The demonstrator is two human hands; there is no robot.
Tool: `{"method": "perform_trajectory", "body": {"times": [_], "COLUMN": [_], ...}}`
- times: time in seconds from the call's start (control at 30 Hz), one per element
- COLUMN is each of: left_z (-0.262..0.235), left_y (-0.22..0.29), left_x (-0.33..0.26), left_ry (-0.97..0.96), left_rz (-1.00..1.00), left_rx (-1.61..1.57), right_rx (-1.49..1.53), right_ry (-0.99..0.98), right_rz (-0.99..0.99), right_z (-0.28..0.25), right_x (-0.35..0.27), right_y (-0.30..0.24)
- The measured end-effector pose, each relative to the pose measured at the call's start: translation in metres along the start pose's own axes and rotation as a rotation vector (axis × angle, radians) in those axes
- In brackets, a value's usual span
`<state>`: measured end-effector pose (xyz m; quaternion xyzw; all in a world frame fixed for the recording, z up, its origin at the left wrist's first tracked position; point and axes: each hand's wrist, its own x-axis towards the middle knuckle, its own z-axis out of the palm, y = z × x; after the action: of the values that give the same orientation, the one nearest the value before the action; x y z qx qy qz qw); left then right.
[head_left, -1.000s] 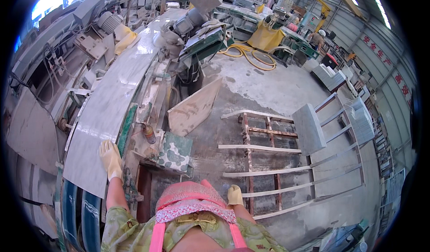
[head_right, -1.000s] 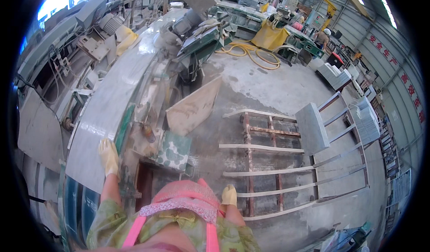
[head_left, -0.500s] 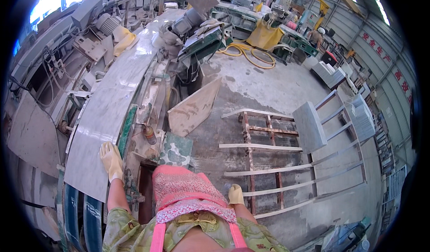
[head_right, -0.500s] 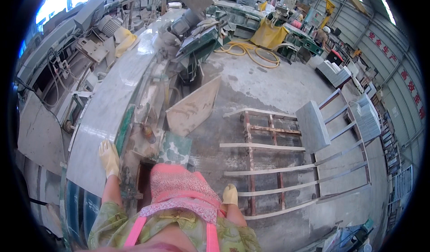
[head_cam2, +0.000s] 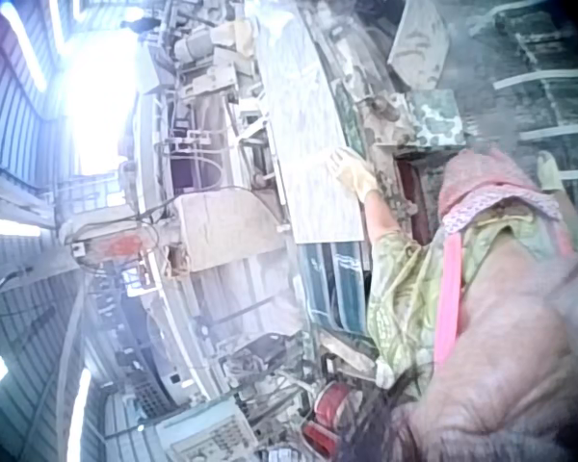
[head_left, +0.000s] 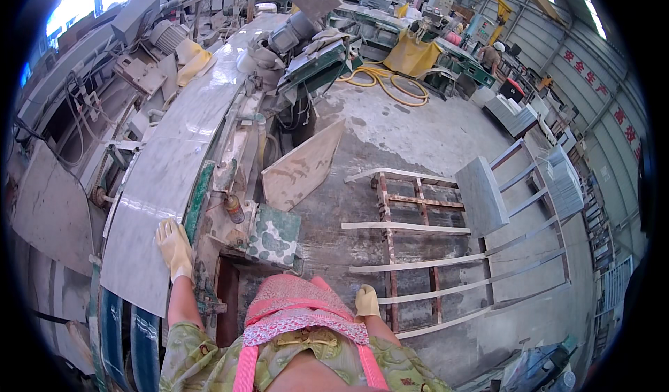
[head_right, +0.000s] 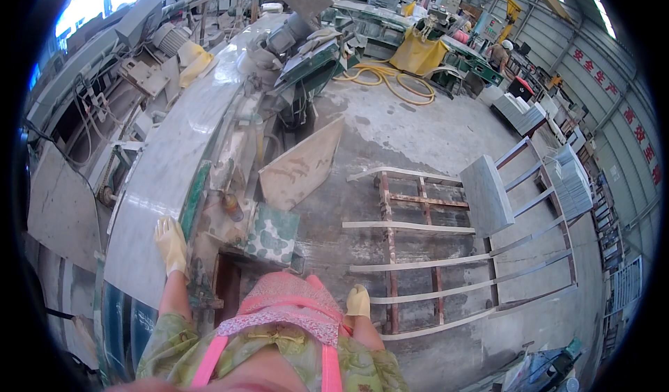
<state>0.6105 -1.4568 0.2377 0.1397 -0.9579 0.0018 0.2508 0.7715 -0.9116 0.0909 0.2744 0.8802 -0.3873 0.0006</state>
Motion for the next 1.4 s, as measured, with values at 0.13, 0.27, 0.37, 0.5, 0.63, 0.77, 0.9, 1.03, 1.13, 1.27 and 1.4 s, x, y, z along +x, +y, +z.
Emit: {"method": "perform_trajectory", "body": {"times": [0.13, 0.27, 0.37, 0.5, 0.63, 0.77, 0.9, 1.03, 1.13, 1.27, 1.4], "left_z": [0.010, 0.000, -0.001, 0.003, 0.005, 0.008, 0.006, 0.000, 0.004, 0.005, 0.005], "left_y": [-0.009, -0.001, 0.001, -0.003, -0.003, -0.006, -0.004, -0.001, -0.004, -0.004, -0.003], "left_x": [-0.003, -0.001, 0.000, -0.002, -0.002, -0.001, -0.001, 0.000, -0.001, 0.000, 0.001], "left_ry": [0.037, 0.000, 0.002, 0.006, 0.002, -0.036, -0.057, -0.051, -0.019, -0.033, -0.066], "left_rz": [0.018, 0.003, 0.000, -0.003, 0.001, -0.006, -0.014, -0.023, -0.020, -0.024, -0.029], "left_rx": [0.010, -0.012, -0.010, 0.004, -0.001, 0.012, 0.010, 0.000, 0.014, 0.010, 0.024], "right_rx": [0.008, 0.023, 0.035, 0.008, 0.015, 0.032, 0.007, -0.001, 0.000, 0.007, -0.009], "right_ry": [-0.009, 0.034, 0.062, -0.028, -0.049, 0.039, 0.115, 0.023, 0.007, 0.052, 0.044], "right_rz": [0.006, -0.011, -0.031, 0.015, 0.024, -0.024, -0.055, -0.036, -0.026, -0.041, -0.026], "right_z": [0.001, 0.001, 0.002, -0.004, -0.005, 0.001, 0.006, 0.002, 0.000, -0.001, -0.002], "right_x": [-0.001, -0.002, -0.003, -0.003, -0.002, -0.003, -0.005, -0.001, -0.002, -0.006, -0.006], "right_y": [-0.004, -0.004, -0.002, -0.009, -0.007, -0.001, 0.006, 0.006, -0.001, -0.004, -0.003]}}
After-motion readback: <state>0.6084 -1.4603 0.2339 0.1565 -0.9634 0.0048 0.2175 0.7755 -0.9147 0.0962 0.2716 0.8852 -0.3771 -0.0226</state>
